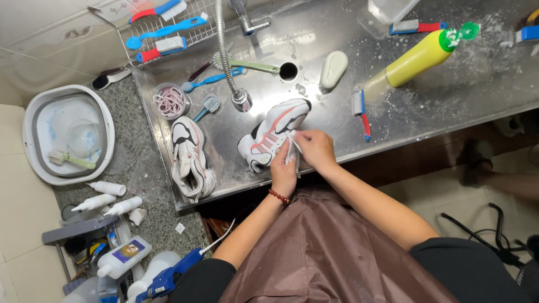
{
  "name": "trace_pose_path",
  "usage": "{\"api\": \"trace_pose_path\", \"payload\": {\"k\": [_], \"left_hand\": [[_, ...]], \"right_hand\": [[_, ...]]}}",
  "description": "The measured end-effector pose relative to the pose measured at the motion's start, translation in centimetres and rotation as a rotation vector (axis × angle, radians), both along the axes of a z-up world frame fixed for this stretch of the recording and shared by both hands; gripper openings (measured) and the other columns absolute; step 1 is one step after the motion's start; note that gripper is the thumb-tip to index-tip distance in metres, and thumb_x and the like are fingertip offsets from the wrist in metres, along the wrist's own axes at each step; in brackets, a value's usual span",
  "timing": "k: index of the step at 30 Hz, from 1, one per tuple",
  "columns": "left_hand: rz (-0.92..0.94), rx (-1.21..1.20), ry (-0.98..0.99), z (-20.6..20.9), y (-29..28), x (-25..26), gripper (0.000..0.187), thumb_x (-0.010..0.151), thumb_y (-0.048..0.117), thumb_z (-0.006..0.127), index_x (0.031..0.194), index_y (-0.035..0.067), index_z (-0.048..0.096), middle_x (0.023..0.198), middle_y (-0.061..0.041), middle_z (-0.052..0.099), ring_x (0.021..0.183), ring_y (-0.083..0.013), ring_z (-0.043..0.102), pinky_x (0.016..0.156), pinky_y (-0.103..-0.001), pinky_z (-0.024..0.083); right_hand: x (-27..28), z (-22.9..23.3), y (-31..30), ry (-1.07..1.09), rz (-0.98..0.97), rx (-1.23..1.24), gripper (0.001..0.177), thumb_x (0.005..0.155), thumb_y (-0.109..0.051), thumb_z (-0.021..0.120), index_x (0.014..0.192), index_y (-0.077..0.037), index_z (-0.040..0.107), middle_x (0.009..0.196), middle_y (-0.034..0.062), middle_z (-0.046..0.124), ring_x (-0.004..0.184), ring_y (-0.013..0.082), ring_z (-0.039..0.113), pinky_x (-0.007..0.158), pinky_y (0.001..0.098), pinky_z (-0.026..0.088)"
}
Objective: Clean a pair of white sneakers using a sponge and cleaning solution at a sink.
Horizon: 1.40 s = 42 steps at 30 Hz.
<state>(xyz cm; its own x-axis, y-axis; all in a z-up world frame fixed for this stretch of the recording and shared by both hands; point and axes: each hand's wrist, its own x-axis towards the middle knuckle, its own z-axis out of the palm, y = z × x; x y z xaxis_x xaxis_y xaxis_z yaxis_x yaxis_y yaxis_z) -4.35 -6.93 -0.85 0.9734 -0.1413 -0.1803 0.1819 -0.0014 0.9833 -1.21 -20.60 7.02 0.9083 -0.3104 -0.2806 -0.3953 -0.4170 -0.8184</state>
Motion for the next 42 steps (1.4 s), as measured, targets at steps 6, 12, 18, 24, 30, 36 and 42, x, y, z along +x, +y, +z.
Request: {"api": "trace_pose_path", "payload": {"k": [6,12,18,24,30,36,42], "left_hand": [[0.059,-0.184,0.120,3.0,-0.1,1.0,0.065,0.086,-0.012,0.052,0.150,-0.004,0.049,0.139,-0.011,0.060,0.124,-0.0192,0.060,0.105,-0.029,0.047],[0.104,-0.617,0.317,5.9,0.4,1.7,0.076,0.081,-0.015,0.049,0.155,0.000,0.040,0.144,-0.012,0.056,0.129,-0.0223,0.057,0.109,-0.035,0.046],[0.085,-0.812,0.356,7.7,3.2,2.7,0.075,0.078,-0.014,0.049,0.151,0.000,0.044,0.140,-0.015,0.059,0.128,-0.0280,0.060,0.112,-0.041,0.047],[0.052,-0.856,0.367,8.3,5.4,2.6,0.061,0.086,-0.010,0.057,0.145,0.000,0.049,0.136,-0.016,0.062,0.125,-0.0286,0.060,0.111,-0.043,0.048],[0.021,-0.926,0.436,8.8,5.8,2.8,0.071,0.080,-0.009,0.058,0.149,0.004,0.047,0.139,-0.011,0.059,0.129,-0.0265,0.058,0.114,-0.042,0.046],[-0.027,-0.932,0.412,10.7,5.2,3.6,0.073,0.081,0.000,0.060,0.152,0.004,0.044,0.140,-0.010,0.058,0.130,-0.0253,0.056,0.114,-0.038,0.046],[0.097,-1.141,0.283,7.6,4.7,2.5,0.070,0.079,0.013,0.053,0.147,-0.002,0.045,0.138,-0.014,0.061,0.130,-0.0270,0.057,0.114,-0.039,0.043]], "right_hand": [[0.3,-0.4,0.1,0.031,0.026,-0.012,0.030,0.089,-0.033,0.071,0.101,-0.006,0.080,0.095,0.0195,0.075,0.090,0.0344,0.075,0.080,0.0408,0.056],[-0.4,0.6,1.1,-0.102,0.000,-0.019,0.032,0.085,-0.031,0.074,0.102,-0.005,0.080,0.100,0.0188,0.074,0.093,0.0345,0.073,0.083,0.0393,0.055],[-0.2,0.3,-1.9,-0.011,0.010,0.105,0.030,0.091,-0.028,0.073,0.110,-0.005,0.078,0.105,0.0138,0.076,0.093,0.0232,0.073,0.082,0.0329,0.055],[0.1,-1.0,-1.5,-0.226,0.100,0.738,0.032,0.103,-0.015,0.057,0.129,0.001,0.067,0.117,0.0060,0.072,0.106,0.0115,0.065,0.095,0.0266,0.051],[1.9,0.6,-1.7,-0.226,0.148,0.949,0.031,0.104,-0.014,0.054,0.129,0.002,0.066,0.119,0.0061,0.072,0.109,0.0127,0.065,0.098,0.0276,0.050],[3.5,3.4,-2.3,-0.366,0.466,0.480,0.033,0.095,-0.017,0.067,0.125,-0.002,0.070,0.122,0.0109,0.069,0.114,0.0210,0.065,0.101,0.0315,0.050],[1.7,4.5,1.0,-0.590,0.541,-0.025,0.041,0.084,-0.019,0.079,0.123,-0.006,0.073,0.123,0.0181,0.066,0.112,0.0350,0.065,0.096,0.0387,0.053]]}}
